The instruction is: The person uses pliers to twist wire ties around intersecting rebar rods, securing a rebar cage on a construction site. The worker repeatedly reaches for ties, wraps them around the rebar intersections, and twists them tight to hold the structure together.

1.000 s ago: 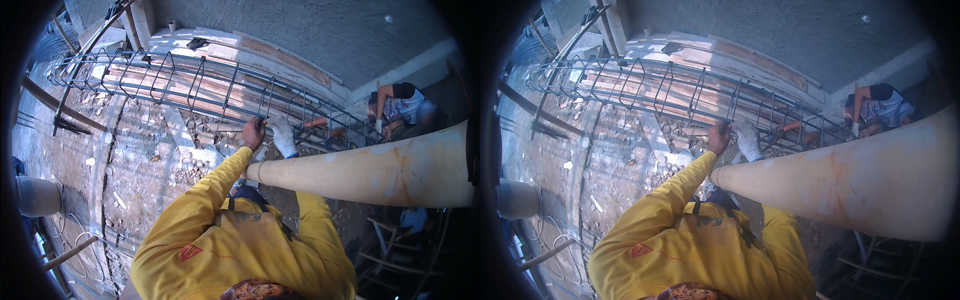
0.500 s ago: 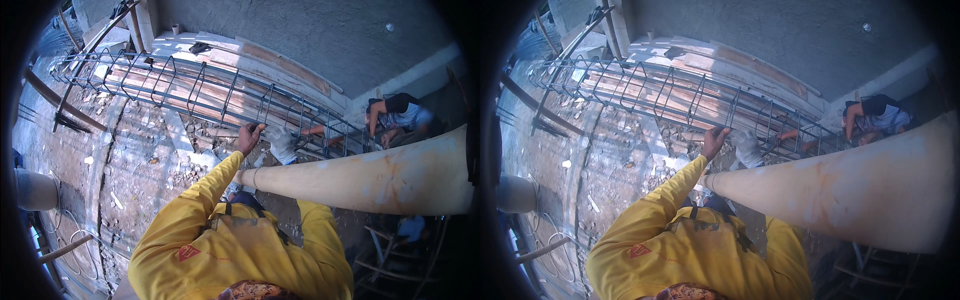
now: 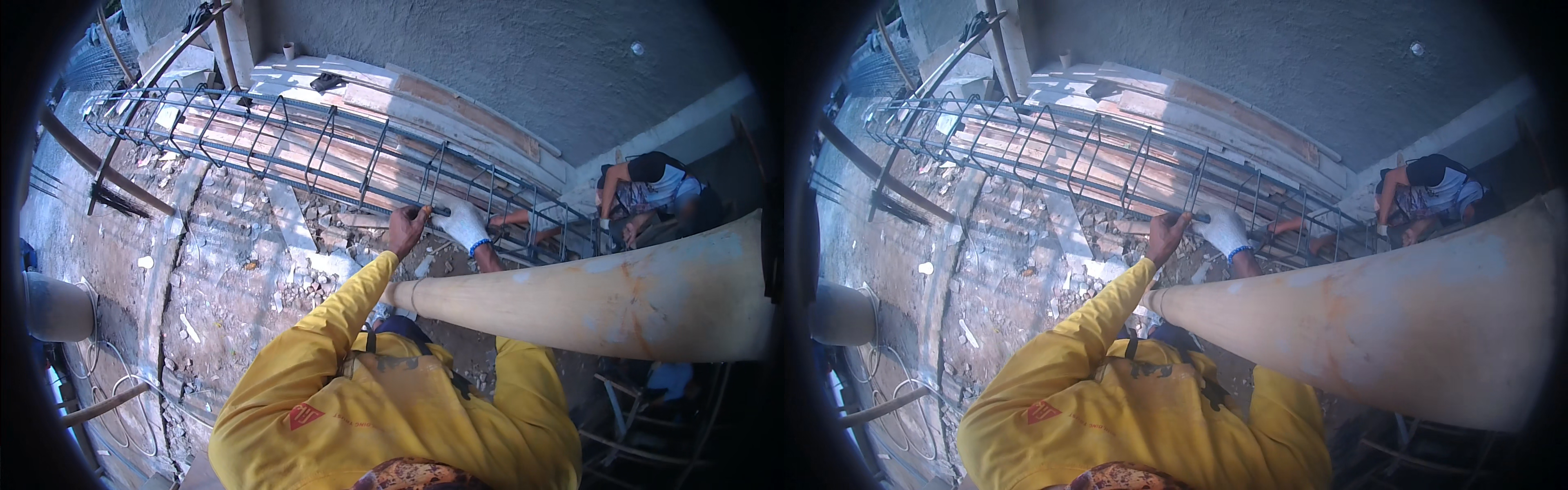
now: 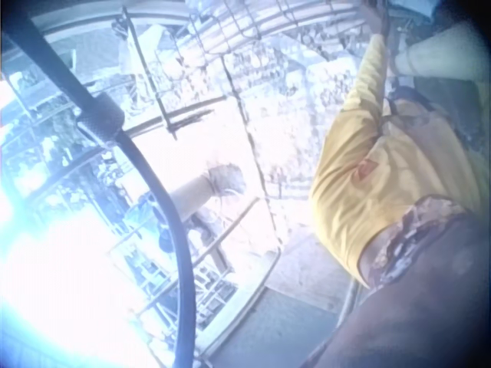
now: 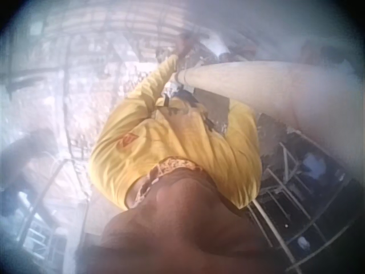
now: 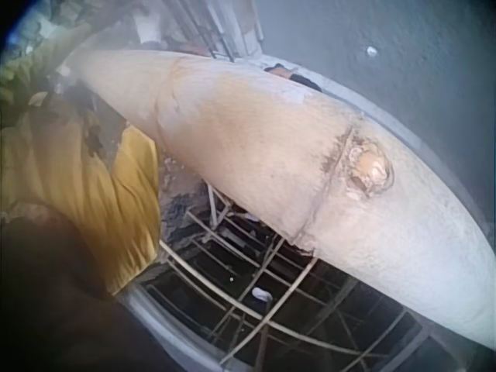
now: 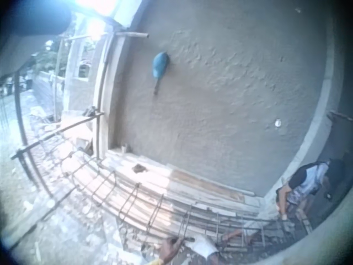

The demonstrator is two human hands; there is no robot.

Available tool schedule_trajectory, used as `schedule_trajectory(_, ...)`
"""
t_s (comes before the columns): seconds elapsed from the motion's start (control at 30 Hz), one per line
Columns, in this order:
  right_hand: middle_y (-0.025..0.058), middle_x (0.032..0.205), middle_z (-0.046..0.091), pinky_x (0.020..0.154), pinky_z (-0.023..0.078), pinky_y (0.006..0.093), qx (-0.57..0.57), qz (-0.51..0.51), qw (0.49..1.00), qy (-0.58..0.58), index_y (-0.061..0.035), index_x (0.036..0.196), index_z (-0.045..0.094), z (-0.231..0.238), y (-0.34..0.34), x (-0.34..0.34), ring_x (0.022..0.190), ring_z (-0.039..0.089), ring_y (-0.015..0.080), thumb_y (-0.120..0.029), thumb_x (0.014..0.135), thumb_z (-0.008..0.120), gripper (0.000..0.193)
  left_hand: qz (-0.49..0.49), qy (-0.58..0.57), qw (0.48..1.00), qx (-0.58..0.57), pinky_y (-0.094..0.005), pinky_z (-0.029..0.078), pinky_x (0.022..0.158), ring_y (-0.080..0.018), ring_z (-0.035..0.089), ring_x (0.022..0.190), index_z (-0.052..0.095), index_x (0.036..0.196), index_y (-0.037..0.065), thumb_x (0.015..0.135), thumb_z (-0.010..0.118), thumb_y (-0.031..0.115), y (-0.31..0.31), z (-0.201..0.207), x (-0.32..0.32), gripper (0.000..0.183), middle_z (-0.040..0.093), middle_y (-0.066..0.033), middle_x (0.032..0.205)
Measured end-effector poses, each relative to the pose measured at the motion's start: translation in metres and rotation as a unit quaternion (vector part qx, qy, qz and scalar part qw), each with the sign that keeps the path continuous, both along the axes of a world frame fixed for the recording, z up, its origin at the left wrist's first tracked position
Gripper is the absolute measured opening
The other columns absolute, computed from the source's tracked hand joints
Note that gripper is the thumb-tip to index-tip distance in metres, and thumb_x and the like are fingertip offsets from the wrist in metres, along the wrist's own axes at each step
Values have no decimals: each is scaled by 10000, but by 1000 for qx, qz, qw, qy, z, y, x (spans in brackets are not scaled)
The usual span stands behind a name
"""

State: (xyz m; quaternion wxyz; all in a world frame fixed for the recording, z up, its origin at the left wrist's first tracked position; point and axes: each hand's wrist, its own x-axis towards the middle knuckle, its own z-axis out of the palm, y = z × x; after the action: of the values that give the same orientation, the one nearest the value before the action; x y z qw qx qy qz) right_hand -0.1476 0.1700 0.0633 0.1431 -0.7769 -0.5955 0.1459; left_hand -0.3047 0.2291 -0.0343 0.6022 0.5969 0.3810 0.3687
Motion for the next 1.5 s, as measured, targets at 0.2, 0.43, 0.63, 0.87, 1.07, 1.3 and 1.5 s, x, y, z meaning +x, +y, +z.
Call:
schedule_trajectory(0.2, 241, 994, 747, 855, 576, 542, -52, 75, 992, -92, -86, 1038, 785, -34, 31, 9, 980, 719, 455, -287, 900, 655, 276, 46, -34, 998, -30, -377, 547, 777, -187, 706, 809, 787, 981, -83, 1006, 723, 353, -8, 1, 4, 442, 784, -176, 848)
schedule_trajectory(0.43, 252, 1031, 746, 882, 566, 551, -53, 95, 994, -24, -36, 1017, 767, -66, 35, 30, 1020, 707, 475, -306, 968, 641, 302, 43, -10, 998, -35, -380, 541, 751, -181, 690, 789, 775, 963, -95, 1005, 720, 384, -4, -1, 6, 484, 768, -175, 819)
schedule_trajectory(0.63, 252, 1053, 745, 905, 561, 538, -30, 171, 977, 122, -27, 1003, 746, -51, 49, 61, 1026, 707, 464, -278, 965, 644, 274, 52, -15, 998, -35, -386, 528, 728, -169, 650, 757, 749, 926, -104, 999, 722, 399, -8, 6, 4, 509, 733, -156, 774)
schedule_trajectory(0.87, 181, 1134, 711, 964, 516, 531, 51, 196, 965, -168, -89, 994, 770, -7, 44, 27, 1119, 643, 408, -219, 912, 690, 173, 65, -36, 997, -22, -379, 504, 685, -139, 592, 723, 723, 857, -94, 996, 726, 408, -8, 7, 2, 520, 689, -128, 720)
schedule_trajectory(1.07, 177, 1082, 702, 934, 500, 559, 118, 84, 983, -112, -56, 915, 733, -11, 31, 1, 1088, 644, 416, -213, 891, 709, 160, 73, -43, 996, -15, -373, 430, 600, -115, 510, 664, 708, 797, -70, 991, 741, 415, -8, 4, 4, 524, 602, -68, 645)
schedule_trajectory(1.3, 173, 804, 727, 736, 558, 541, 78, 3, 993, -93, -38, 913, 748, -22, 15, -13, 734, 695, 405, -237, 901, 709, 203, 71, 15, 997, -5, -387, 471, 621, -138, 574, 647, 742, 856, -73, 999, 732, 394, -2, -8, 8, 489, 659, -111, 659)
schedule_trajectory(1.5, 153, 670, 682, 610, 542, 459, -5, -260, 889, 376, -17, 909, 768, -44, 7, -22, 601, 672, 252, -259, 899, 705, 250, -3, 48, 999, -12, -411, 520, 597, -249, 687, 594, 771, 966, -83, 994, 697, 242, -4, 10, -23, 335, 721, -208, 717)
